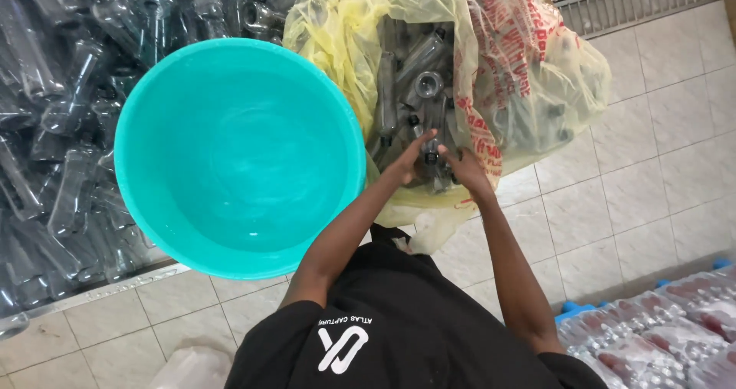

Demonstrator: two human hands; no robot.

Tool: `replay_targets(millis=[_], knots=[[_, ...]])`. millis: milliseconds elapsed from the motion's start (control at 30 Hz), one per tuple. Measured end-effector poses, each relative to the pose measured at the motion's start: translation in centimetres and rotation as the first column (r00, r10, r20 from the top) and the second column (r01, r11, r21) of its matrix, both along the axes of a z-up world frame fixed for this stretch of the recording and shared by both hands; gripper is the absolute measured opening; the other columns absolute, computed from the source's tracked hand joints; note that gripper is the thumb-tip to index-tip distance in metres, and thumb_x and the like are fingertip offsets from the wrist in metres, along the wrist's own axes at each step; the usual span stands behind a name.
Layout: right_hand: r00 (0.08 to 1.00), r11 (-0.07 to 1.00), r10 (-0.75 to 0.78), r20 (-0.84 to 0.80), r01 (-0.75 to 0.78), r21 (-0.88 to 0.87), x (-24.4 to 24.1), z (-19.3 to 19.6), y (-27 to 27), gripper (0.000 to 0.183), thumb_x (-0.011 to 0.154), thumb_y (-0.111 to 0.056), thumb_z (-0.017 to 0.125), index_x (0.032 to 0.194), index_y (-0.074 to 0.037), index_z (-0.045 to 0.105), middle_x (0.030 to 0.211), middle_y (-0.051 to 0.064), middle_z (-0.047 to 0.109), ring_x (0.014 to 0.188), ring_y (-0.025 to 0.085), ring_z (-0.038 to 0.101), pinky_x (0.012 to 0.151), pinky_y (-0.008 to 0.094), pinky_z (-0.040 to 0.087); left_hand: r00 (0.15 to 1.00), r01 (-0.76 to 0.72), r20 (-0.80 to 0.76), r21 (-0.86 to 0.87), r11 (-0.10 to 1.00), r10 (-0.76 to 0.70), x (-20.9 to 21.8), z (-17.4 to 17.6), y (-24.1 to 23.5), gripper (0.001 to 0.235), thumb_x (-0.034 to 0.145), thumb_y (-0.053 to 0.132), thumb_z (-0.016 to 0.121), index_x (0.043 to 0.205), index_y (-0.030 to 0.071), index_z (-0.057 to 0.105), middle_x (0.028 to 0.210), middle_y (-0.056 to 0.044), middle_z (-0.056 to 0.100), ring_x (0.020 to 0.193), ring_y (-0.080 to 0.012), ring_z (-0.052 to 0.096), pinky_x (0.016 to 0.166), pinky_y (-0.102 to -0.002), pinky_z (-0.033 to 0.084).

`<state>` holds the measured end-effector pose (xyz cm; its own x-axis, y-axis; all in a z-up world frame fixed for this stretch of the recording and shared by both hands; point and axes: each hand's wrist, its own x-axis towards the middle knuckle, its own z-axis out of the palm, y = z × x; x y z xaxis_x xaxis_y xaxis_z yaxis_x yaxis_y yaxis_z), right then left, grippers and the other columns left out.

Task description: The person washes clear plastic bottles by hand in a teal basin filled with water. They repeatedly pick up bottles from a large pile on a metal table, submerge and agitate them in the basin, and then place them into a yellow plastic bag.

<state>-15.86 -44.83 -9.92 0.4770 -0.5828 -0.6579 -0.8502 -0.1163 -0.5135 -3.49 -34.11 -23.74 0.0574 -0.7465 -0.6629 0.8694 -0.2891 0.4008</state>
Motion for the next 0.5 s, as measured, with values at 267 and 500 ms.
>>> replay_targets(millis=[267,500], knots=[[0.943,0.977,-0.212,0.258,0.195,0.090,-2.2,14.6,10.3,0.106,0.089,-0.056,0.085,0.168,-0.003,0.039,0.159,0.040,0.043,0.140,0.052,0.050,0.110,0.059,0.049,0.972,-0.065,0.214,-0.138,0.988,0.094,-1.8,17.9,11.1,0.149,0.088,0.058,0.087,0.171,0.017,-0.030,0.168,-0.041,0.027,0.156,-0.0613,0.030,0.119,-0.069,0.039],[0.904,0.957,0.120,0.411,-0.216,0.195,3.2,11.0,15.3,0.107,0.082,-0.034,0.096,0.171,-0.024,0.039,0.167,0.024,0.045,0.149,0.055,0.046,0.112,0.056,0.054,0.831,-0.252,0.485,-0.111,0.961,0.274,2.2,21.7,24.2,0.154,0.082,0.038,0.097,0.168,0.002,-0.026,0.157,-0.047,0.031,0.148,-0.0571,0.038,0.118,-0.068,0.039]])
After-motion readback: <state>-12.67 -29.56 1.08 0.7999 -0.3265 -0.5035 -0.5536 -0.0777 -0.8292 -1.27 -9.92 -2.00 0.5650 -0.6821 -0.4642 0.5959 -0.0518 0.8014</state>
